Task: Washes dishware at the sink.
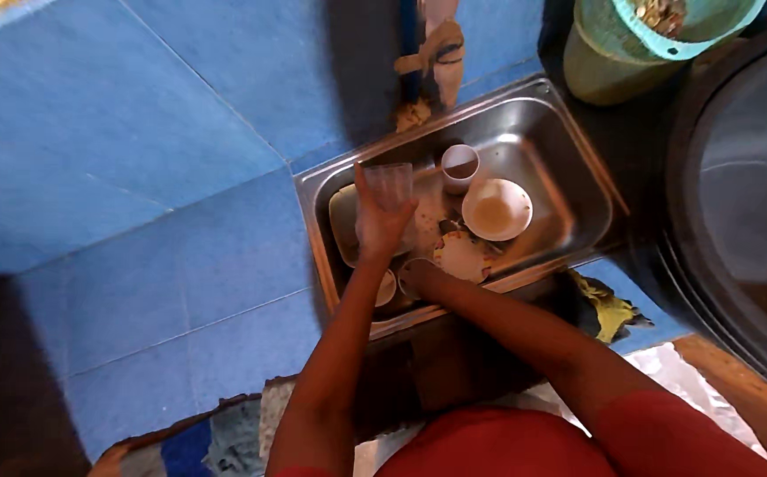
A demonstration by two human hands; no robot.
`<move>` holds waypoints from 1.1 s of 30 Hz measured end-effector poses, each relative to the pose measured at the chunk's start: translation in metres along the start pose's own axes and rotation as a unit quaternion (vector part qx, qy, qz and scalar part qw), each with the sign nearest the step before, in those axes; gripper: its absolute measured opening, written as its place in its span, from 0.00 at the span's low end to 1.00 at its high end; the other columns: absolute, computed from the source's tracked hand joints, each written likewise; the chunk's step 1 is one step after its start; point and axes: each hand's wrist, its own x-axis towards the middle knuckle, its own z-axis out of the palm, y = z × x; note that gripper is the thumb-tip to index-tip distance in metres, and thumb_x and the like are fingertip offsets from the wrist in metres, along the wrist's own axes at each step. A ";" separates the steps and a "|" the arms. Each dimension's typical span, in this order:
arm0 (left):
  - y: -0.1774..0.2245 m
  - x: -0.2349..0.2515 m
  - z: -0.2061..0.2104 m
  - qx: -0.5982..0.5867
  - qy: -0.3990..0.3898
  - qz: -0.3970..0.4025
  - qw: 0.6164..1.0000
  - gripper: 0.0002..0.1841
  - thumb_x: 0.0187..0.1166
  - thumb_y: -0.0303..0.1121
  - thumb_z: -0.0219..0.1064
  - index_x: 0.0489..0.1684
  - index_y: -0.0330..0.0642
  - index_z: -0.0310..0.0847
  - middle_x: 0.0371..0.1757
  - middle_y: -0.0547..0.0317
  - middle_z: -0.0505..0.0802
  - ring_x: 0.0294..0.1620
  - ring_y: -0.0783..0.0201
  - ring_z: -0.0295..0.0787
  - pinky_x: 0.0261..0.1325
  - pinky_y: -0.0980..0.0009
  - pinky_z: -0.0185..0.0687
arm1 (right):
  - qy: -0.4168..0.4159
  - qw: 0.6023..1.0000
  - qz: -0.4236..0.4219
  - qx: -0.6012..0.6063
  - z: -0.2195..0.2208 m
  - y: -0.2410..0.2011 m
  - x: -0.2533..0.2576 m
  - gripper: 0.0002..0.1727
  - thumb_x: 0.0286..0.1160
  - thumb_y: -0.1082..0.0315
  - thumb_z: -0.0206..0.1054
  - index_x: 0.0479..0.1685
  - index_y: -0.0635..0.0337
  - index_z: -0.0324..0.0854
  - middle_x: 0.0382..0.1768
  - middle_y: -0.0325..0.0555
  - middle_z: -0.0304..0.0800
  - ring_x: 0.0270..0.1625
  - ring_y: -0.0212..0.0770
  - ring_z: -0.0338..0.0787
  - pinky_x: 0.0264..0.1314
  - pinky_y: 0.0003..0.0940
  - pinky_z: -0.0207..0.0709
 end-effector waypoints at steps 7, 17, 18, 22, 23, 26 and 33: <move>-0.028 0.009 -0.007 -0.124 0.046 -0.013 0.991 0.57 0.78 0.43 0.74 0.98 0.49 0.24 0.96 0.41 0.53 0.91 0.53 0.62 0.88 0.56 0.65 | 0.095 0.954 -0.025 0.283 -0.098 -0.003 -0.053 0.17 0.73 0.72 0.71 0.62 0.59 0.84 0.51 0.55 0.92 0.51 0.51 0.92 0.56 0.56 0.85; -0.011 -0.032 0.055 -0.323 -0.134 -0.150 0.925 0.21 0.97 0.42 0.41 0.81 0.45 0.65 0.63 0.59 0.84 0.58 0.73 0.81 0.61 0.71 0.81 | 0.353 0.915 0.035 0.192 -0.105 -0.010 -0.033 0.23 0.86 0.61 0.61 0.74 0.63 0.79 0.85 0.71 0.61 0.86 0.69 0.66 0.84 0.62 0.65; -0.010 -0.035 0.056 -0.284 -0.158 -0.186 0.927 0.22 0.96 0.43 0.43 0.82 0.47 0.66 0.64 0.55 0.86 0.57 0.68 0.82 0.60 0.65 0.81 | 0.314 0.931 0.065 0.176 -0.113 -0.005 -0.031 0.22 0.87 0.60 0.60 0.73 0.62 0.80 0.85 0.71 0.62 0.86 0.70 0.65 0.84 0.65 0.63; -0.008 -0.041 0.065 -0.157 -0.207 -0.171 0.950 0.38 0.87 0.47 0.63 0.95 0.59 0.48 0.79 0.43 0.80 0.68 0.48 0.84 0.65 0.48 0.83 | 0.207 0.940 0.194 0.189 -0.149 0.022 -0.022 0.27 0.93 0.52 0.50 0.66 0.66 0.83 0.68 0.67 0.83 0.73 0.65 0.82 0.72 0.68 0.73; -0.008 -0.040 0.061 -0.127 -0.215 -0.135 0.959 0.44 0.84 0.48 0.68 0.97 0.59 0.42 0.85 0.41 0.74 0.76 0.45 0.79 0.71 0.45 0.80 | 0.179 0.941 0.211 0.195 -0.155 0.027 -0.020 0.30 0.93 0.48 0.49 0.64 0.68 0.83 0.65 0.69 0.85 0.71 0.67 0.83 0.70 0.71 0.73; -0.012 -0.039 0.052 -0.096 -0.206 -0.083 0.970 0.49 0.81 0.46 0.72 0.98 0.53 0.39 0.88 0.41 0.70 0.83 0.45 0.74 0.79 0.45 0.74 | 0.137 0.959 0.180 0.171 -0.162 0.026 -0.021 0.37 0.87 0.37 0.54 0.52 0.67 0.88 0.54 0.67 0.90 0.63 0.66 0.87 0.64 0.73 0.74; -0.013 -0.004 0.033 -0.171 -0.160 -0.051 0.971 0.41 0.85 0.40 0.63 0.97 0.56 0.43 0.92 0.46 0.64 0.83 0.54 0.72 0.78 0.50 0.75 | 0.327 0.867 0.114 0.359 -0.176 0.044 -0.003 0.29 0.85 0.42 0.61 0.50 0.64 0.88 0.42 0.54 0.90 0.45 0.48 0.89 0.52 0.52 0.82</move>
